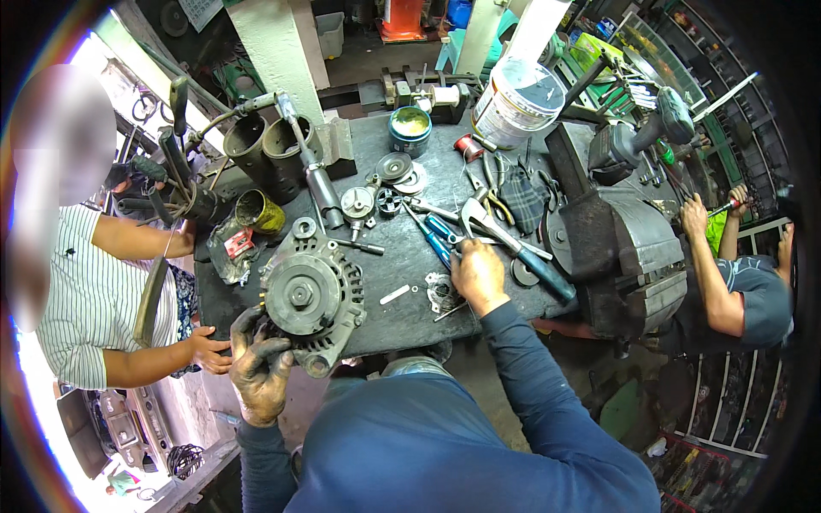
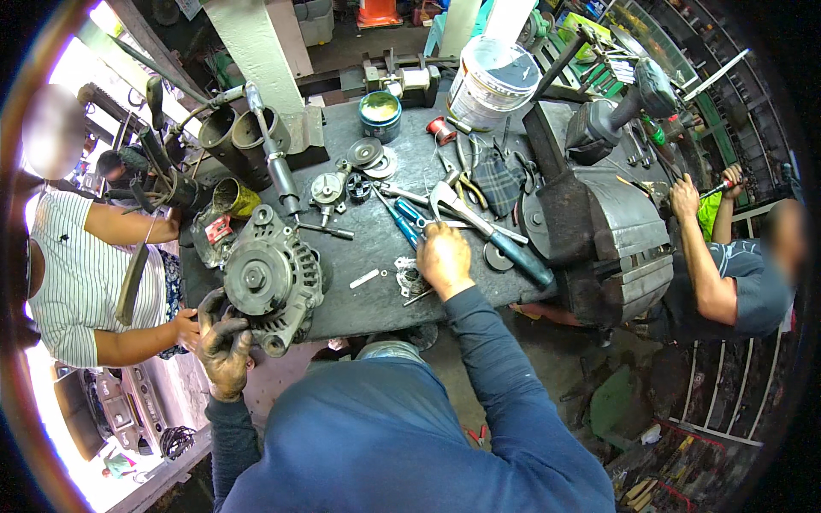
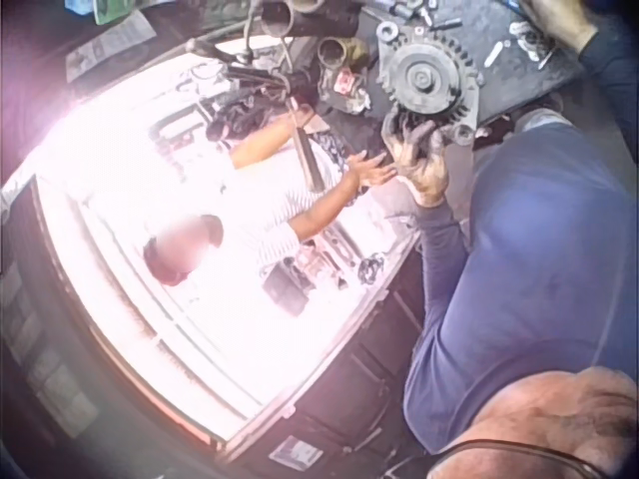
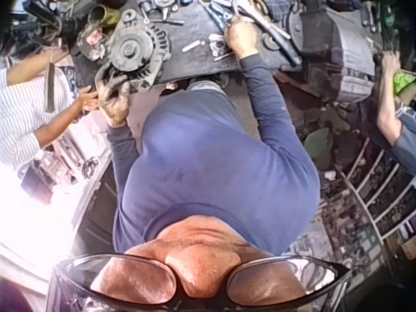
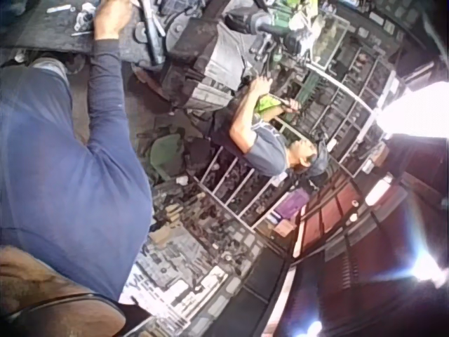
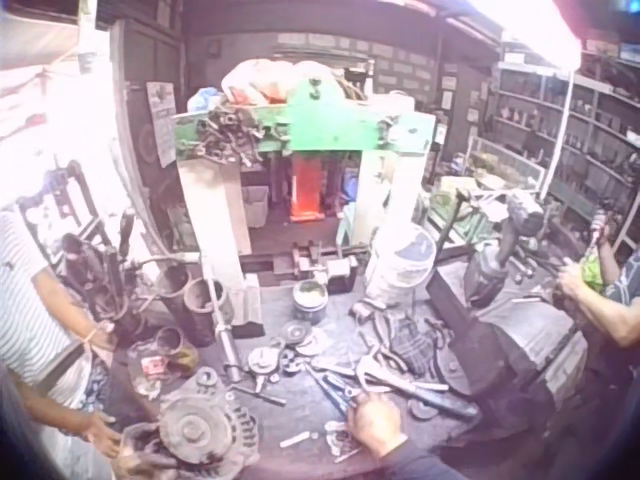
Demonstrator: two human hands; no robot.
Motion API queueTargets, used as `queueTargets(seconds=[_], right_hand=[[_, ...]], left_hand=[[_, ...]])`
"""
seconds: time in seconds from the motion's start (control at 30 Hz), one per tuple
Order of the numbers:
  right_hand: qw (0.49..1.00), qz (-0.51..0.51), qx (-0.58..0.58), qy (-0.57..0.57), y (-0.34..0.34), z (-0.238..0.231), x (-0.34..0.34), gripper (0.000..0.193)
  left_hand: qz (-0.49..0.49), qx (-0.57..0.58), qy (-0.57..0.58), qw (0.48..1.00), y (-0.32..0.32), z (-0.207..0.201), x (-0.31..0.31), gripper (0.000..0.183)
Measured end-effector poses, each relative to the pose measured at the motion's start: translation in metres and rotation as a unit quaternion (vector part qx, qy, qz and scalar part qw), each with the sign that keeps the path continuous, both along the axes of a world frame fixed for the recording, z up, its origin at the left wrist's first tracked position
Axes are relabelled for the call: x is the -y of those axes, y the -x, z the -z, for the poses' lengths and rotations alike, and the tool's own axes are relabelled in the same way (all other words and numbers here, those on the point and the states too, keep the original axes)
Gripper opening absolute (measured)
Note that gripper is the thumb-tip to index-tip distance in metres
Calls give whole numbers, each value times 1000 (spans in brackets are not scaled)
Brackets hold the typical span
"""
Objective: The person assembles an alternator on a workbench, attaching the housing and rotor, then tightening bolts with a screwdriver and wrench. They handle small parts and tools while another person works nearby.
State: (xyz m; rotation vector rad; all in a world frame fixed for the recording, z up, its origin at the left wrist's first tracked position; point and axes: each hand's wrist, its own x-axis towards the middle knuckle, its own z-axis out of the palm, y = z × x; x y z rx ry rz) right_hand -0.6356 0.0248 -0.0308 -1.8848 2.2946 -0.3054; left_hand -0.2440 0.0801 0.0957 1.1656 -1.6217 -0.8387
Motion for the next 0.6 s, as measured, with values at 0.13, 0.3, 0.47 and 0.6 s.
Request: queueTargets(seconds=[0.13,0.3,0.47,0.6], right_hand=[[991,-30,-74,110,-14,17,12,29],[983,-59,-170,25,-27,25,68,20],[992,-48,-110,-33,-30,23,101,25],[989,-122,-61,55,-14,18,94,32]], left_hand=[[-27,-33,-42,998,1,4,2,27],[11,2,-27,1000,-12,1,8,21],[21,50,-3,999,-13,-3,3,23],[-12,27,28,999,-2,-5,1,44]])
